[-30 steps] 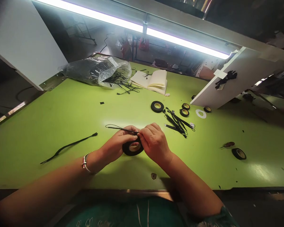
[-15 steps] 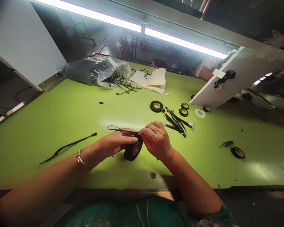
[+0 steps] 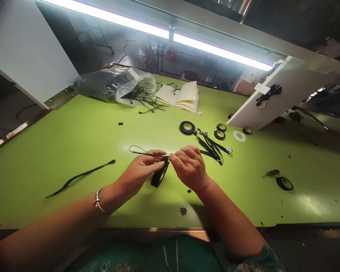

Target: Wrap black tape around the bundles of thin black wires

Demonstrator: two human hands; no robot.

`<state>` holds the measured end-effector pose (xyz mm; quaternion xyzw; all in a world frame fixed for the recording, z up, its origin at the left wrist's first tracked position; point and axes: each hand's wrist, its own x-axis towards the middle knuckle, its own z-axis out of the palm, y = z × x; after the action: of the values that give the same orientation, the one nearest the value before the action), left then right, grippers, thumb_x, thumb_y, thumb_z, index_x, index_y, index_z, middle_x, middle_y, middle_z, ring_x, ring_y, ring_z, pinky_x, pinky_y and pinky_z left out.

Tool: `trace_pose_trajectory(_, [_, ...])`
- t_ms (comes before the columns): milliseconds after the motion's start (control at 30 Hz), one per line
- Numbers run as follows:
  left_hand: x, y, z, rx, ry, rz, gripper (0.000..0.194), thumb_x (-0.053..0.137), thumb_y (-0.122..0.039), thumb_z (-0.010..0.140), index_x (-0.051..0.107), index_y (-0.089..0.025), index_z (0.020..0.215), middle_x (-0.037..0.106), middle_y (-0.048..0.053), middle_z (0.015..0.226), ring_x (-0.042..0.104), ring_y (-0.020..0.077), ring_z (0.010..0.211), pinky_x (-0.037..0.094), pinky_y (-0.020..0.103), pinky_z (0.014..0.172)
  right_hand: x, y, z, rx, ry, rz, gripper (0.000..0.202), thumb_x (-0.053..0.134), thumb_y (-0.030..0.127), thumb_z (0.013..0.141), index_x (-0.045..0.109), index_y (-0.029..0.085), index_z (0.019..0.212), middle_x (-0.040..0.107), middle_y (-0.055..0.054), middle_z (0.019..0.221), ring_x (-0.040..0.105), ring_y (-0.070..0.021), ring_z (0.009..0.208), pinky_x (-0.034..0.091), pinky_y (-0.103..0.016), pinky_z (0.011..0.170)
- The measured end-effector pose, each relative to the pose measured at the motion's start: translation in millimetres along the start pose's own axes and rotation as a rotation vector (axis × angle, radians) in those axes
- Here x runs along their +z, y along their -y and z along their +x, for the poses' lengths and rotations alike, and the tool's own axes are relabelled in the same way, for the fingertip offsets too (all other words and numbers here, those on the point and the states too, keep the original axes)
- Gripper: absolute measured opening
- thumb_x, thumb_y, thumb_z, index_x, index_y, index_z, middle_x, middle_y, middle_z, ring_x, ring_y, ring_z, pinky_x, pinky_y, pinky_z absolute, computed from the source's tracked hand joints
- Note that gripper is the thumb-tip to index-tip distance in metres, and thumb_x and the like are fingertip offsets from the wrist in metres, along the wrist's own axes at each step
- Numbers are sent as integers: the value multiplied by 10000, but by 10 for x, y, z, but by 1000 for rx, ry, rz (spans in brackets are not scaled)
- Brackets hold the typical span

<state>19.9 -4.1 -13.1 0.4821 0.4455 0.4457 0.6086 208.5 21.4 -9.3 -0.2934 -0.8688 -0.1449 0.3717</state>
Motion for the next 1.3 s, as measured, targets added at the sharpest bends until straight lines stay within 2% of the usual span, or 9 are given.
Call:
trace_pose_trajectory(133, [-42,-37,-7,-28,91,-112,270,662,-379,772,744,-140,867,712,86,849,620,203,794,472,317,751,-2,14,-15,-67,-33,-55,240,615,121,849,614,272,1035,679,7,758,563,-173,797,428,-342,760])
trace_pose_trajectory(233, [-64,-5,-5,-105,62,-126,394,590,-496,806,723,-125,795,672,71,717,556,153,622,433,277,596,12,30,-27,-124,-33,-82,246,624,105,840,609,247,1040,683,0,783,554,-173,810,441,-340,769])
trace_pose_trajectory(333, [-62,43,5,-224,2,-109,429,624,-540,765,689,-119,723,591,26,573,465,114,508,359,251,507,44,41,-54,-154,26,-79,234,603,111,855,609,246,1046,688,0,805,560,-171,826,444,-347,803])
trace_pose_trajectory(533, [-48,134,44,-125,-61,-98,311,656,-417,753,624,-139,618,610,11,625,453,103,545,371,244,544,111,55,-70,-132,82,-21,236,591,102,856,619,256,1033,693,-1,817,574,-167,811,438,-341,792])
trace_pose_trajectory(700, [-50,156,44,-106,-53,-37,354,614,-467,786,589,-151,627,510,-21,530,422,91,466,324,235,470,126,100,-3,139,97,224,16,609,201,860,615,206,873,658,-18,745,541,-156,701,442,-326,708])
trace_pose_trajectory(800, [-38,111,27,-56,-36,33,364,596,-460,806,560,-164,598,462,-32,479,407,91,431,281,233,433,117,119,14,223,142,316,98,570,211,887,601,201,794,629,-9,683,513,-148,646,420,-309,654])
trace_pose_trajectory(933, [-21,77,22,-32,-40,49,319,598,-445,812,616,-163,665,496,-30,497,429,97,452,304,234,456,92,130,28,278,160,346,118,567,181,879,578,201,763,602,-6,674,496,-147,647,406,-290,627])
trace_pose_trajectory(1133, [-27,80,43,-84,-76,-141,344,593,-466,799,663,-142,706,634,10,687,514,129,618,407,262,622,92,165,35,203,127,198,159,524,139,871,514,208,727,529,-13,668,448,-168,683,396,-320,675])
trace_pose_trajectory(1300, [-41,30,35,-143,-71,-127,340,662,-466,750,640,-136,671,585,-9,611,470,114,571,384,259,593,70,164,13,85,104,10,147,536,118,866,555,221,763,527,-12,644,475,-183,721,399,-332,720])
